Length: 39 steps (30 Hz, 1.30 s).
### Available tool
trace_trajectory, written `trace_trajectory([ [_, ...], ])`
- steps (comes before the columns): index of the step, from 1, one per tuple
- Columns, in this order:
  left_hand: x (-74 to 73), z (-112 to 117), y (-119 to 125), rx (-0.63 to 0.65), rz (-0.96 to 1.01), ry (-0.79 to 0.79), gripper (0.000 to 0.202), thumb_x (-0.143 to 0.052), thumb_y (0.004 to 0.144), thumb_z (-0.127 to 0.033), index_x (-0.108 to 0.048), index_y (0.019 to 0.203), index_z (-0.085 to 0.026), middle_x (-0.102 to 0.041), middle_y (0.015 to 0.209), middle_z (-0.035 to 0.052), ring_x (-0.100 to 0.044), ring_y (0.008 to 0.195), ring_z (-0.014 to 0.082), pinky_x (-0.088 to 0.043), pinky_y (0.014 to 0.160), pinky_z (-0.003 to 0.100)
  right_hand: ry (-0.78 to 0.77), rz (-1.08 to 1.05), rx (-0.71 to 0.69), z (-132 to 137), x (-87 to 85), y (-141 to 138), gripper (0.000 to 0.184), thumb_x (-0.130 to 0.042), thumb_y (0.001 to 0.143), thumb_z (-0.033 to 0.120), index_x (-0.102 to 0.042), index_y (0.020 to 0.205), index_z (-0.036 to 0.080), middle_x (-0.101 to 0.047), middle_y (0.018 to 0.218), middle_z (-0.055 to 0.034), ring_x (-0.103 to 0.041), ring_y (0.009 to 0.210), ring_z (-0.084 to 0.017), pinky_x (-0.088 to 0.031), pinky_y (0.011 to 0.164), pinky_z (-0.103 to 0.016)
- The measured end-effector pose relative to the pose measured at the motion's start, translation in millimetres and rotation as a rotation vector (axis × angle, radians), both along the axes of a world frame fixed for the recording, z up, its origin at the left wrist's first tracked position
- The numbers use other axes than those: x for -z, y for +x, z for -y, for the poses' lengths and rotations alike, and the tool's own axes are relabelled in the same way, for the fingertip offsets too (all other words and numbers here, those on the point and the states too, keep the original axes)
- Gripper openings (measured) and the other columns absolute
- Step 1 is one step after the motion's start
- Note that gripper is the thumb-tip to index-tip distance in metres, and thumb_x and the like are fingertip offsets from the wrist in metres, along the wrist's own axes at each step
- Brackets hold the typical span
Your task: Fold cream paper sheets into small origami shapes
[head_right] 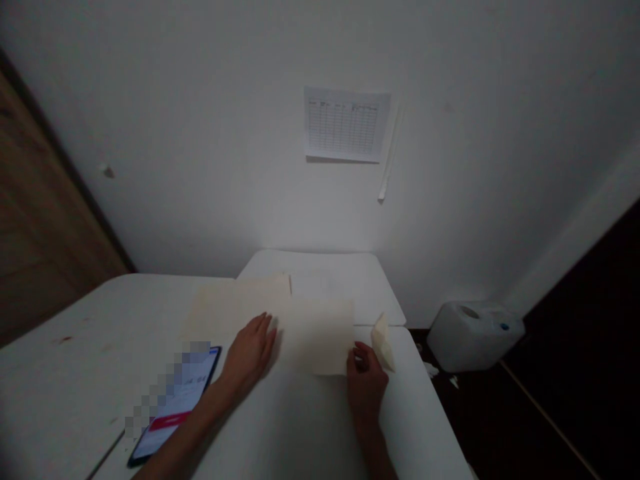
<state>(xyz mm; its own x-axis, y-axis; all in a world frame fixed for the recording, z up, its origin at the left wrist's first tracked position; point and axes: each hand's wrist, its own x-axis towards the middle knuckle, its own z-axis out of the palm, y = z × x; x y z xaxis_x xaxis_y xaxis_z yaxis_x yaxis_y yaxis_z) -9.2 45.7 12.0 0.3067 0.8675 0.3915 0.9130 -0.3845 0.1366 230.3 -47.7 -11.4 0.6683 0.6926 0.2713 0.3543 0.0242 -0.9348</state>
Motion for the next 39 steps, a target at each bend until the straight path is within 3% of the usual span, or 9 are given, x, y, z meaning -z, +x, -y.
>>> trace_trajectory([
  [2,-0.4,-10.3,-8.9,-0.055,-0.011,-0.020,0.044,-0.030,0.098,-0.032,-0.053,0.124,-0.004,-0.056,0.129,0.0237,-0.052,0.122,0.0317,-0.038,0.102,0.047,0.024,0.013,0.070,0.5,-0.7,1.4,0.042,-0.062,0.076,0.050,-0.069,0.097,0.015,-0.074,0.088,-0.0111,-0.070,0.070,-0.023,-0.055,0.063,-0.029],
  [10,4.9,-24.4,-21.4,-0.105,-0.046,-0.089,0.042,-0.028,0.098,-0.038,-0.060,0.104,-0.011,-0.060,0.123,0.0212,-0.053,0.119,0.0305,-0.040,0.097,0.046,0.087,0.012,0.237,1.7,1.0,2.8,0.042,-0.063,0.077,0.051,-0.068,0.096,0.014,-0.074,0.085,-0.0112,-0.070,0.072,-0.023,-0.054,0.065,-0.028],
  [16,6.2,-34.5,-19.0,-0.094,-0.032,-0.065,0.044,-0.029,0.097,-0.040,-0.059,0.105,-0.008,-0.059,0.123,0.0246,-0.053,0.117,0.0339,-0.039,0.096,0.051,0.116,-0.052,0.226,2.1,0.3,3.2,0.043,-0.064,0.078,0.053,-0.067,0.097,0.014,-0.074,0.086,-0.0118,-0.070,0.074,-0.023,-0.054,0.066,-0.029],
  [20,9.8,-29.3,-16.9,-0.077,-0.001,-0.009,0.047,-0.031,0.098,-0.039,-0.052,0.122,-0.005,-0.050,0.134,0.0268,-0.046,0.126,0.0345,-0.036,0.101,0.052,0.129,-0.093,0.200,1.5,-0.5,4.4,0.045,-0.066,0.076,0.053,-0.067,0.097,0.014,-0.073,0.088,-0.0129,-0.069,0.076,-0.024,-0.055,0.066,-0.029],
  [22,10.4,-18.3,-14.5,0.002,0.027,0.048,0.050,-0.036,0.097,-0.040,-0.043,0.132,-0.006,-0.042,0.142,0.0245,-0.040,0.132,0.0323,-0.035,0.105,0.049,0.141,-0.130,0.175,1.6,-1.5,5.8,0.044,-0.067,0.075,0.052,-0.067,0.096,0.014,-0.073,0.089,-0.0126,-0.069,0.076,-0.023,-0.054,0.065,-0.029],
  [25,8.5,5.9,-5.1,0.345,0.067,0.156,0.059,-0.051,0.091,-0.045,-0.037,0.138,-0.013,-0.039,0.146,0.0192,-0.039,0.132,0.0312,-0.037,0.105,0.048,0.171,-0.201,0.143,2.4,-4.0,8.2,0.042,-0.070,0.072,0.049,-0.066,0.095,0.013,-0.072,0.084,-0.0114,-0.068,0.075,-0.023,-0.052,0.060,-0.027],
  [27,7.1,21.4,6.1,0.470,0.045,0.168,0.058,-0.058,0.087,-0.045,-0.042,0.135,-0.017,-0.043,0.144,0.0167,-0.045,0.127,0.0311,-0.042,0.101,0.047,0.183,-0.228,0.121,3.4,-6.4,9.1,0.042,-0.072,0.071,0.046,-0.065,0.095,0.013,-0.072,0.079,-0.0099,-0.067,0.073,-0.023,-0.051,0.057,-0.026],
  [32,9.9,36.6,33.4,0.557,0.007,0.303,0.020,-0.048,0.094,-0.020,-0.059,0.111,-0.017,-0.067,0.109,0.0112,-0.063,0.095,0.0241,-0.050,0.083,0.041,0.169,-0.261,0.052,6.7,-11.8,7.6,0.042,-0.071,0.071,0.042,-0.065,0.099,0.011,-0.069,0.070,-0.0072,-0.065,0.062,-0.020,-0.047,0.051,-0.025],
  [39,9.4,30.5,34.3,0.596,0.050,0.330,0.025,-0.043,0.091,-0.007,-0.064,0.098,-0.018,-0.069,0.087,0.0079,-0.063,0.080,0.0206,-0.053,0.073,0.035,0.150,-0.287,-0.056,8.1,-15.3,3.3,0.044,-0.070,0.073,0.041,-0.063,0.106,0.012,-0.068,0.070,-0.0061,-0.061,0.056,-0.017,-0.046,0.046,-0.024],
])
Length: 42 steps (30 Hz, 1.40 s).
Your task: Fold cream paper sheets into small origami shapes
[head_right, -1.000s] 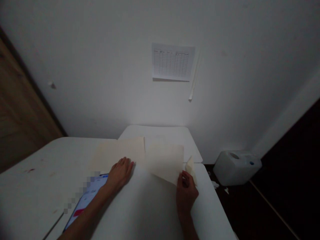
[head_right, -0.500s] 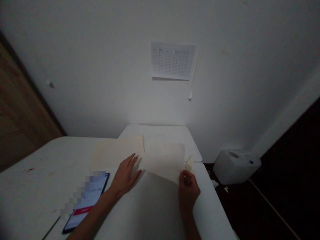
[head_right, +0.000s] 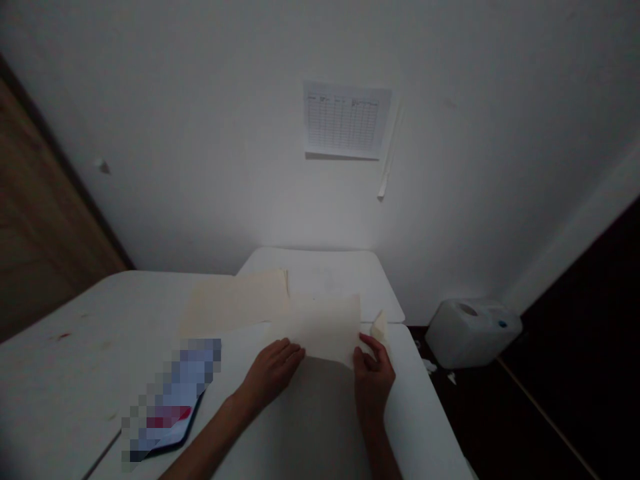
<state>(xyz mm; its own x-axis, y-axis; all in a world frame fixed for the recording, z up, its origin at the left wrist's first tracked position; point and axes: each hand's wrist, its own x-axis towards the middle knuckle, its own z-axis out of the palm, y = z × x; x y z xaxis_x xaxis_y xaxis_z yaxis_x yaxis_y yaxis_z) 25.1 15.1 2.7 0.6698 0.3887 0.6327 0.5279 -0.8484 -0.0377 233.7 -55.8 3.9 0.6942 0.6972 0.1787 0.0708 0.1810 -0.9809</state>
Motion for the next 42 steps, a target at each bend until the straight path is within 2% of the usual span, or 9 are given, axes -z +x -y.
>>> trace_trajectory([
  [4,-11.3,0.5,-2.3,-0.003,0.078,-0.034,0.023,-0.044,0.091,-0.009,-0.065,0.094,-0.018,-0.070,0.083,0.0071,-0.061,0.073,0.0191,-0.052,0.064,0.030,0.097,-0.046,-0.009,-0.9,2.2,-1.1,0.041,-0.063,0.079,0.047,-0.063,0.104,0.014,-0.069,0.087,-0.0085,-0.064,0.066,-0.019,-0.053,0.053,-0.028],
  [8,-34.0,8.0,-0.4,-0.027,0.241,-0.111,0.018,-0.047,0.093,-0.018,-0.066,0.095,-0.019,-0.070,0.082,0.0062,-0.062,0.072,0.0159,-0.052,0.064,0.026,0.113,-0.120,-0.071,-4.8,10.0,-0.5,0.046,-0.061,0.081,0.051,-0.059,0.109,0.015,-0.068,0.084,-0.0061,-0.065,0.062,-0.019,-0.057,0.059,-0.035],
  [13,-64.9,17.6,4.2,-0.155,0.928,-0.679,0.017,-0.066,0.081,-0.035,-0.068,0.078,-0.018,-0.067,0.065,0.0011,-0.060,0.052,0.0138,-0.050,0.052,0.025,0.087,-0.176,-0.156,-15.4,19.8,-1.7,0.062,-0.071,0.071,0.051,-0.051,0.122,0.022,-0.061,0.119,-0.0123,-0.067,0.081,-0.021,-0.059,0.070,-0.038],
  [17,-67.2,19.4,4.9,-0.167,1.209,-1.005,0.026,-0.072,0.073,-0.041,-0.067,0.077,-0.016,-0.065,0.056,-0.0001,-0.058,0.046,0.0137,-0.048,0.047,0.025,0.089,-0.214,-0.261,-19.9,22.8,-5.5,0.050,-0.070,0.070,0.056,-0.060,0.105,0.021,-0.067,0.094,-0.0061,-0.067,0.080,-0.022,-0.058,0.073,-0.039],
  [22,-45.6,22.8,1.0,-0.156,1.333,-1.163,0.029,-0.075,0.070,-0.041,-0.065,0.079,-0.015,-0.066,0.057,0.0009,-0.057,0.048,0.0130,-0.048,0.050,0.025,0.005,-0.142,-0.280,-15.0,21.7,-6.5,0.035,-0.075,0.069,0.049,-0.064,0.072,0.016,-0.062,0.063,-0.0004,-0.062,0.061,-0.017,-0.056,0.066,-0.034],
  [29,-32.2,2.1,-40.4,-0.339,1.425,-1.154,0.037,-0.078,0.061,-0.045,-0.066,0.081,-0.017,-0.064,0.068,-0.0019,-0.059,0.059,0.0136,-0.048,0.052,0.023,-0.087,-0.110,-0.328,-10.3,14.5,6.8,0.037,-0.074,0.067,0.051,-0.064,0.073,0.015,-0.065,0.063,-0.0026,-0.060,0.055,-0.018,-0.052,0.051,-0.028],
  [32,-34.2,-9.2,-63.5,-0.512,1.239,-1.217,0.047,-0.075,0.060,-0.051,-0.070,0.090,-0.015,-0.069,0.074,0.0030,-0.060,0.058,0.0154,-0.045,0.050,0.024,-0.155,-0.030,-0.362,-10.3,17.2,17.4,0.037,-0.075,0.065,0.047,-0.067,0.080,0.013,-0.070,0.069,-0.0079,-0.064,0.059,-0.022,-0.051,0.050,-0.030],
  [36,-27.9,-11.9,-76.5,-0.553,0.873,-1.178,0.051,-0.070,0.063,-0.054,-0.071,0.092,-0.012,-0.068,0.063,0.0044,-0.057,0.049,0.0166,-0.040,0.046,0.025,-0.264,0.143,-0.399,-9.5,24.0,26.8,0.035,-0.071,0.067,0.037,-0.069,0.090,0.011,-0.070,0.064,-0.0067,-0.064,0.056,-0.022,-0.049,0.050,-0.030],
  [42,-7.2,-11.5,-76.5,-0.620,0.736,-1.040,0.035,-0.072,0.058,-0.042,-0.070,0.082,-0.017,-0.064,0.054,0.0001,-0.058,0.046,0.0194,-0.036,0.043,0.026,-0.396,0.326,-0.310,-6.6,21.4,29.6,0.048,-0.070,0.064,0.031,-0.066,0.106,0.009,-0.067,0.055,-0.0020,-0.063,0.053,-0.022,-0.047,0.054,-0.031],
])
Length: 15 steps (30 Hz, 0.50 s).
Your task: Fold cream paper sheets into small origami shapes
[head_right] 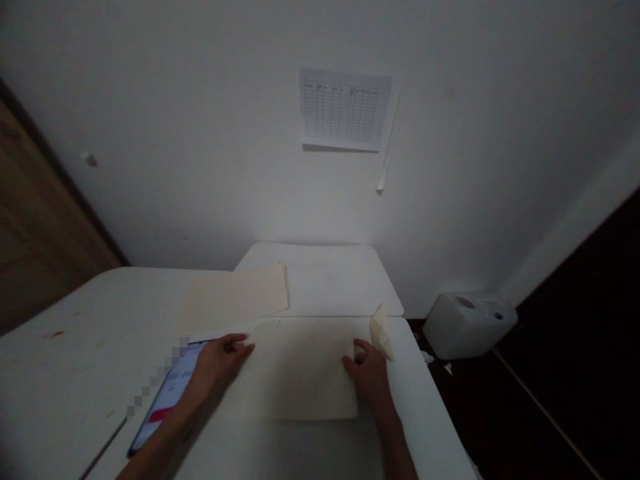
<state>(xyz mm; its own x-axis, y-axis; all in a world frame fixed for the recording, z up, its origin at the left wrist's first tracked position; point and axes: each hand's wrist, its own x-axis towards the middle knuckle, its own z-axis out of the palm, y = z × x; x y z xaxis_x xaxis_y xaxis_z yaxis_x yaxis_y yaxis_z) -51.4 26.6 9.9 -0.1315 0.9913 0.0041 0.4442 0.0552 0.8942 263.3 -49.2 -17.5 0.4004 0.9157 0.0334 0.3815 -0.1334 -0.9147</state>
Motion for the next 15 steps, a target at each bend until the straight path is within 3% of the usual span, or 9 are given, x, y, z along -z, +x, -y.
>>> trace_trajectory([
  [5,7.3,-2.3,-2.4,0.044,-0.127,0.061,0.031,-0.066,0.064,-0.041,-0.067,0.085,-0.018,-0.066,0.058,0.0000,-0.063,0.057,0.0218,-0.042,0.053,0.028,0.020,0.113,0.036,2.3,-5.1,0.4,0.051,-0.068,0.067,0.031,-0.060,0.113,0.009,-0.066,0.055,-0.0002,-0.063,0.055,-0.021,-0.048,0.060,-0.031],
  [11,6.1,0.9,-0.8,0.111,-0.308,0.096,0.025,-0.062,0.069,-0.033,-0.064,0.088,-0.017,-0.065,0.061,-0.0001,-0.064,0.061,0.0214,-0.044,0.061,0.030,0.014,0.218,0.034,2.9,-7.1,-3.2,0.045,-0.066,0.068,0.029,-0.062,0.109,0.012,-0.067,0.056,0.0003,-0.065,0.058,-0.021,-0.048,0.069,-0.033],
  [15,6.6,10.1,3.3,0.139,-0.540,0.162,0.030,-0.054,0.081,-0.031,-0.061,0.105,-0.015,-0.070,0.081,0.0064,-0.067,0.075,0.0240,-0.049,0.069,0.034,0.042,0.232,0.049,2.5,-7.3,-4.7,0.045,-0.065,0.067,0.030,-0.062,0.108,0.013,-0.066,0.056,0.0007,-0.065,0.060,-0.022,-0.048,0.070,-0.033],
])
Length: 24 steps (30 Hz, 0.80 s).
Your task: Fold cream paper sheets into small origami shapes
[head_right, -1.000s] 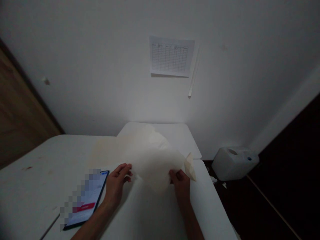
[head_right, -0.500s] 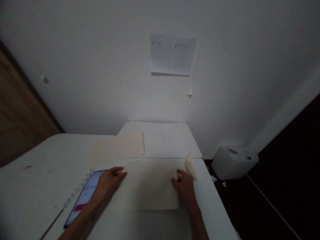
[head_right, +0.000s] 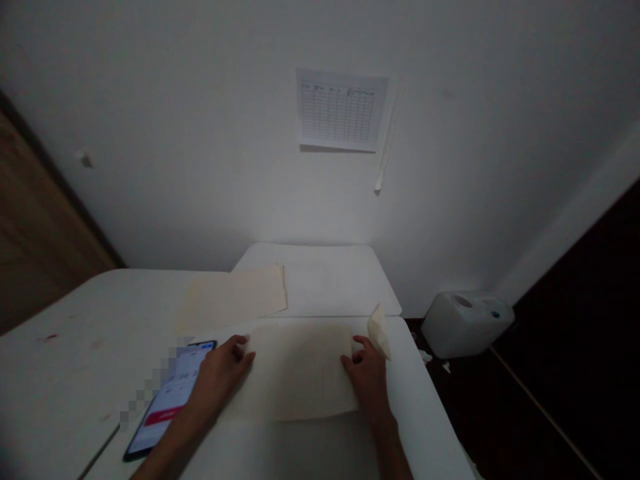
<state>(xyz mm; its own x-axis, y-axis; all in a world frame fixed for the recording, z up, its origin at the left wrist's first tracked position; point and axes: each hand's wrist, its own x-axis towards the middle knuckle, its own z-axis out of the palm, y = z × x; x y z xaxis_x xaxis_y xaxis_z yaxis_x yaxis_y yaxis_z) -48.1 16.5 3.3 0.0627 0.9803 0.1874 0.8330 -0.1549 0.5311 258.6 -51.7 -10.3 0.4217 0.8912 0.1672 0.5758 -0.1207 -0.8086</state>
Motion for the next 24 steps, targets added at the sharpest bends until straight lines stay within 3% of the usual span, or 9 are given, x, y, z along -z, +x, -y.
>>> trace_trajectory([
  [2,3.4,6.8,7.2,0.026,-0.158,0.198,0.032,-0.048,0.088,-0.029,-0.059,0.114,-0.014,-0.065,0.111,0.0155,-0.064,0.099,0.0281,-0.048,0.085,0.040,-0.003,-0.009,-0.009,-0.2,0.6,0.2,0.044,-0.065,0.067,0.030,-0.062,0.109,0.014,-0.066,0.056,0.0009,-0.065,0.061,-0.022,-0.047,0.069,-0.033],
  [4,7.9,14.4,20.1,0.178,-0.236,0.310,0.032,-0.044,0.092,-0.027,-0.059,0.116,-0.013,-0.053,0.133,0.0189,-0.056,0.115,0.0298,-0.045,0.096,0.044,-0.014,-0.024,-0.018,-0.2,1.4,0.5,0.044,-0.064,0.068,0.030,-0.061,0.109,0.014,-0.066,0.057,0.0008,-0.065,0.060,-0.022,-0.047,0.068,-0.032],
  [7,12.7,26.3,48.2,0.495,-0.313,0.307,0.038,-0.043,0.093,-0.026,-0.053,0.128,-0.016,-0.043,0.146,0.0140,-0.044,0.131,0.0278,-0.038,0.106,0.043,-0.019,-0.032,-0.023,0.4,1.5,0.4,0.044,-0.064,0.068,0.030,-0.061,0.109,0.014,-0.066,0.058,0.0008,-0.064,0.060,-0.022,-0.047,0.067,-0.032],
  [11,13.3,37.1,85.1,0.686,-0.379,0.267,0.052,-0.034,0.098,-0.037,-0.030,0.147,-0.018,-0.026,0.156,0.0095,-0.024,0.142,0.0250,-0.024,0.114,0.046,-0.006,-0.048,-0.031,1.7,-1.1,-1.0,0.044,-0.064,0.069,0.029,-0.060,0.109,0.014,-0.067,0.060,0.0002,-0.065,0.060,-0.021,-0.047,0.066,-0.031],
  [17,23.1,34.0,100.4,0.655,-0.410,0.208,0.061,-0.028,0.098,-0.046,-0.022,0.150,-0.014,-0.023,0.156,0.0113,-0.018,0.144,0.0260,-0.018,0.116,0.049,-0.003,-0.069,-0.030,1.7,-1.3,-1.5,0.041,-0.064,0.068,0.031,-0.062,0.106,0.014,-0.067,0.058,0.0001,-0.065,0.059,-0.021,-0.048,0.064,-0.030],
  [24,26.2,24.8,66.3,0.495,-0.478,0.206,0.058,-0.029,0.097,-0.042,-0.030,0.147,-0.013,-0.028,0.154,0.0117,-0.024,0.142,0.0260,-0.021,0.115,0.048,-0.020,-0.024,-0.007,0.7,-0.6,-1.1,0.038,-0.063,0.069,0.028,-0.062,0.104,0.014,-0.067,0.058,0.0002,-0.066,0.061,-0.022,-0.048,0.067,-0.032],
])
